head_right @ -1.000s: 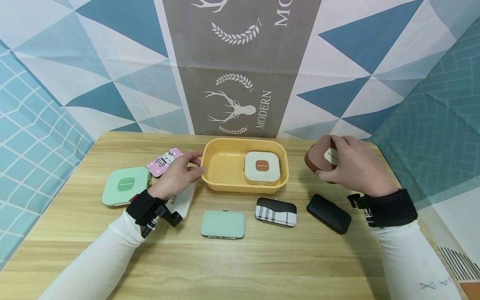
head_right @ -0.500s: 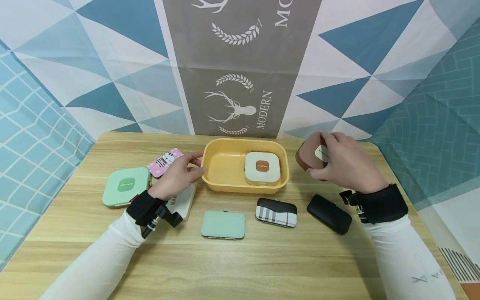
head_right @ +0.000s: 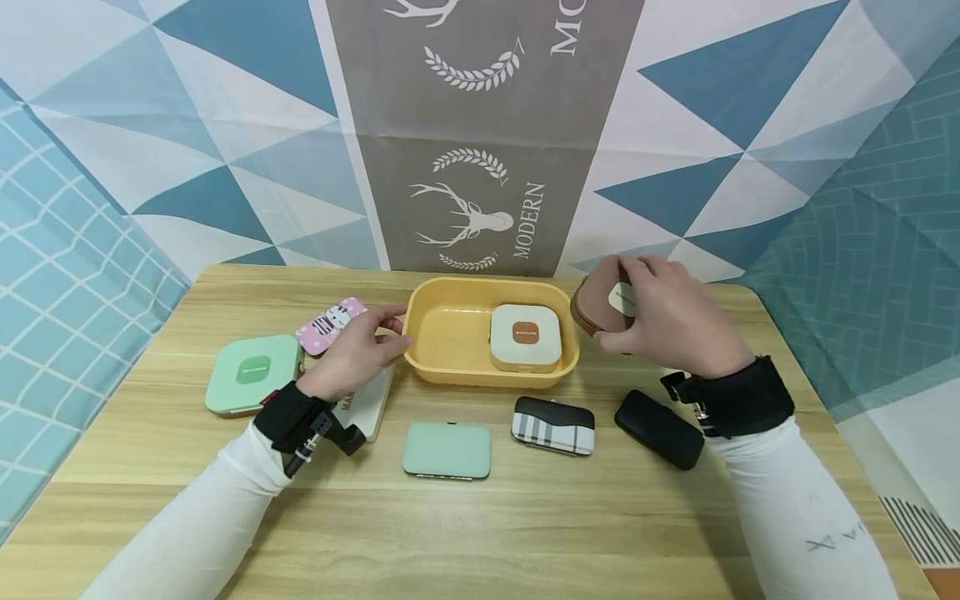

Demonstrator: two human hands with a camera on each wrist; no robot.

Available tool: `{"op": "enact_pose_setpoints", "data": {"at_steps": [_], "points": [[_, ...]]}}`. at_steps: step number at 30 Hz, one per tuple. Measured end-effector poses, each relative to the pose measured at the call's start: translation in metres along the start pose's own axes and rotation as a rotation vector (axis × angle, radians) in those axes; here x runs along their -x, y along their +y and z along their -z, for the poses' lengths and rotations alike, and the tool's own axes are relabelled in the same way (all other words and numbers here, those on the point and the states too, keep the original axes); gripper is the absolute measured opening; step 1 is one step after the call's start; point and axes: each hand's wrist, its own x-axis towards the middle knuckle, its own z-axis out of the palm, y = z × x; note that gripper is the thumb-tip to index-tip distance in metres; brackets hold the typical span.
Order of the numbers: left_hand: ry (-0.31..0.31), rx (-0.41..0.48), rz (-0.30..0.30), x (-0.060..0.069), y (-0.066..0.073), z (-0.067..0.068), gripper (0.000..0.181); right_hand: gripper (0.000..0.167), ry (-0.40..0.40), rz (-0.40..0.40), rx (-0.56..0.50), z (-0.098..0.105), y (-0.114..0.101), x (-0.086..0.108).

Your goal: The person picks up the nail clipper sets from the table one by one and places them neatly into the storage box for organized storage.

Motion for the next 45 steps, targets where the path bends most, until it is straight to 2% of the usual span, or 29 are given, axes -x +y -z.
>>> {"op": "enact_pose_setpoints", "data": {"at_steps": [7, 21, 28, 45], "points": [[0.0, -0.011, 0.004, 0.001, 0.001, 0.0, 0.06, 0.093, -0.025, -0.004, -0.004, 0.001, -0.006, -0.006], [0.002, -0.021, 0.015, 0.001, 0.0, 0.0, 0.059, 0.086, 0.017, 0.065, -0.013, -0.004, -0.02, -0.021], [-0.001, -0.026, 0.009, 0.001, 0.001, 0.0, 0.059, 0.092, -0.004, 0.056, -0.017, -0.005, -0.025, -0.025], [0.003, -0.015, 0.004, 0.001, 0.0, 0.0, 0.058, 0.097, -0.003, 0.124, -0.015, -0.015, -0.039, -0.043]]}}
